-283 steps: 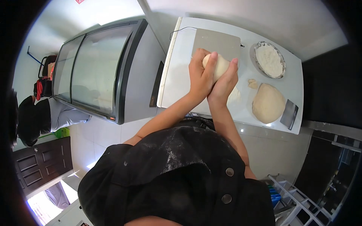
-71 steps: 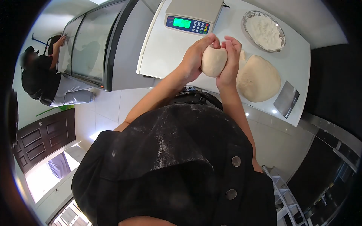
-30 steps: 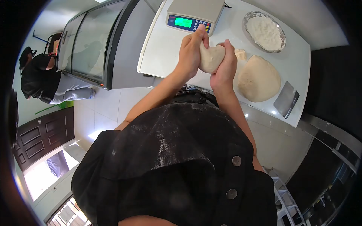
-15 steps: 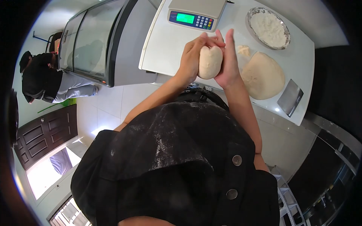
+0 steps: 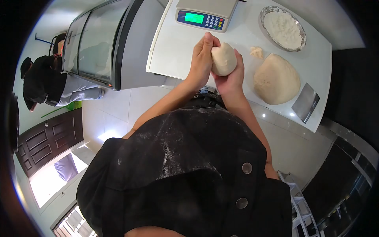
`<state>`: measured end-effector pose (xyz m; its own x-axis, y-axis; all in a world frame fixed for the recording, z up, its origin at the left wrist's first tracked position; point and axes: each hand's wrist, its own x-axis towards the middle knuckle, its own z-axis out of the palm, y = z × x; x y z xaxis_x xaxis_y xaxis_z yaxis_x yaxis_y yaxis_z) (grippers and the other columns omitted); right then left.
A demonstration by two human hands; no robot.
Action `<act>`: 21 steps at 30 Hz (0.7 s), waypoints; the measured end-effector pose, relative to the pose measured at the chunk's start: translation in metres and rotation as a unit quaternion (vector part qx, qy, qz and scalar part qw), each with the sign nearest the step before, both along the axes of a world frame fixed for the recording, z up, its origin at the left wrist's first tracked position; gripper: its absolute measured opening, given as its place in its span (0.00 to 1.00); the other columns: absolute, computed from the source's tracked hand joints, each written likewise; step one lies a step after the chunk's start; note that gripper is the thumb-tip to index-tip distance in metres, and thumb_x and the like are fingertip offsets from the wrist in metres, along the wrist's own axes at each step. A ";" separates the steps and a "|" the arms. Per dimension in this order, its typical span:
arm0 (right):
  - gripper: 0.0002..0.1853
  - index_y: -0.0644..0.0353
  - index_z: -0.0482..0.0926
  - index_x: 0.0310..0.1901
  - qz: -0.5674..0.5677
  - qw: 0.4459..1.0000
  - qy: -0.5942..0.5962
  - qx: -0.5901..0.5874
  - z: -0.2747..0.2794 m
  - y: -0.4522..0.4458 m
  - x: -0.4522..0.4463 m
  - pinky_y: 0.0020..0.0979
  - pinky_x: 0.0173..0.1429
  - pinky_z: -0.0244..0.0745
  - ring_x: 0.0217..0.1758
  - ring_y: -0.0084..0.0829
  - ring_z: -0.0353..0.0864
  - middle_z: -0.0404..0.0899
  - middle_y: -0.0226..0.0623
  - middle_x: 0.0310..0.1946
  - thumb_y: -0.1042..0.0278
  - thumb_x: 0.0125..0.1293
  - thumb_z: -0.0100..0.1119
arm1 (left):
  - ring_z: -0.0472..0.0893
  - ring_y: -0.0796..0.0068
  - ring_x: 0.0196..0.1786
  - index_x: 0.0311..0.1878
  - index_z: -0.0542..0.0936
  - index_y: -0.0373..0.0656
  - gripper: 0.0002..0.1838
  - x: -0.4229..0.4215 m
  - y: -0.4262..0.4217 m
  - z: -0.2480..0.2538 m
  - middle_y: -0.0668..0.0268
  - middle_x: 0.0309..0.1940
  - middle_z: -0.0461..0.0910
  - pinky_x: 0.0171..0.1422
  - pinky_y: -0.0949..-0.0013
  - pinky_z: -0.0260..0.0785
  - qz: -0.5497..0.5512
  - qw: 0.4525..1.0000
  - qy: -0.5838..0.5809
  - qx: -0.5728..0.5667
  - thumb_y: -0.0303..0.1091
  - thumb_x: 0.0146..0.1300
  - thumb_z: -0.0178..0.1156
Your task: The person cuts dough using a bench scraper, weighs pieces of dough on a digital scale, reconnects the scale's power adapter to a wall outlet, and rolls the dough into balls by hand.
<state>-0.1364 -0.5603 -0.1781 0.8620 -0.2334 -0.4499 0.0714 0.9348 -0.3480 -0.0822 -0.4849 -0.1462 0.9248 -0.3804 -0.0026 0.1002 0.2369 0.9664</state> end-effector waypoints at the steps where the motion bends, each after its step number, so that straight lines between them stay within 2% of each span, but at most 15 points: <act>1: 0.27 0.59 0.67 0.56 0.003 1.000 0.017 -0.008 -0.001 -0.003 -0.002 0.30 0.46 0.73 0.48 0.31 0.76 0.73 0.39 0.49 0.44 0.68 0.39 | 0.73 0.79 0.35 0.33 0.73 0.43 0.20 0.001 0.002 0.000 0.66 0.28 0.74 0.42 0.78 0.64 -0.032 0.998 0.048 -0.027 0.52 0.67 0.49; 4: 0.24 0.60 0.69 0.52 0.008 0.997 0.072 -0.028 -0.006 -0.008 -0.012 0.29 0.43 0.74 0.43 0.30 0.77 0.75 0.39 0.46 0.48 0.69 0.38 | 0.72 0.80 0.35 0.33 0.72 0.44 0.19 0.002 0.009 -0.003 0.67 0.28 0.74 0.42 0.79 0.64 -0.127 0.967 0.193 -0.107 0.52 0.67 0.49; 5: 0.24 0.60 0.69 0.52 0.006 0.997 0.073 -0.026 -0.008 -0.008 -0.013 0.29 0.43 0.74 0.43 0.30 0.77 0.75 0.39 0.46 0.48 0.69 0.38 | 0.72 0.80 0.35 0.33 0.72 0.44 0.19 0.002 0.008 -0.002 0.67 0.28 0.74 0.42 0.79 0.64 -0.130 0.967 0.194 -0.104 0.52 0.67 0.49; 9: 0.25 0.62 0.69 0.52 -0.012 0.972 0.150 -0.181 -0.013 -0.006 -0.018 0.30 0.45 0.75 0.46 0.32 0.77 0.75 0.41 0.46 0.47 0.69 0.39 | 0.73 0.77 0.35 0.35 0.73 0.43 0.17 0.003 0.004 0.003 0.66 0.30 0.74 0.44 0.76 0.65 -0.152 0.968 0.194 -0.037 0.48 0.68 0.49; 10: 0.25 0.62 0.69 0.52 -0.012 0.972 0.151 -0.181 -0.011 -0.004 -0.017 0.30 0.45 0.75 0.46 0.32 0.77 0.75 0.41 0.46 0.47 0.69 0.39 | 0.73 0.77 0.36 0.36 0.73 0.43 0.16 0.004 0.004 0.005 0.66 0.30 0.74 0.44 0.76 0.65 -0.155 0.969 0.194 -0.022 0.48 0.68 0.48; 15: 0.27 0.62 0.69 0.53 -0.049 0.992 0.066 -0.099 0.011 0.005 -0.013 0.28 0.45 0.75 0.45 0.30 0.78 0.76 0.39 0.45 0.45 0.67 0.41 | 0.73 0.74 0.36 0.39 0.73 0.43 0.14 0.002 0.002 0.010 0.65 0.32 0.74 0.46 0.73 0.66 -0.169 0.967 0.187 0.037 0.45 0.69 0.48; 20: 0.28 0.60 0.69 0.54 0.002 1.000 0.003 -0.008 0.025 0.003 -0.022 0.27 0.45 0.74 0.46 0.29 0.78 0.75 0.38 0.46 0.42 0.66 0.43 | 0.72 0.68 0.45 0.46 0.73 0.39 0.12 -0.002 0.004 0.007 0.57 0.41 0.72 0.50 0.67 0.67 -0.188 0.957 0.216 -0.054 0.37 0.69 0.45; 21: 0.29 0.60 0.69 0.54 0.016 1.000 -0.003 0.019 0.029 0.006 -0.024 0.27 0.45 0.74 0.46 0.29 0.77 0.75 0.38 0.46 0.41 0.66 0.43 | 0.71 0.68 0.47 0.49 0.72 0.39 0.13 -0.004 0.005 0.004 0.56 0.44 0.70 0.52 0.67 0.66 -0.178 0.976 0.123 0.022 0.37 0.69 0.44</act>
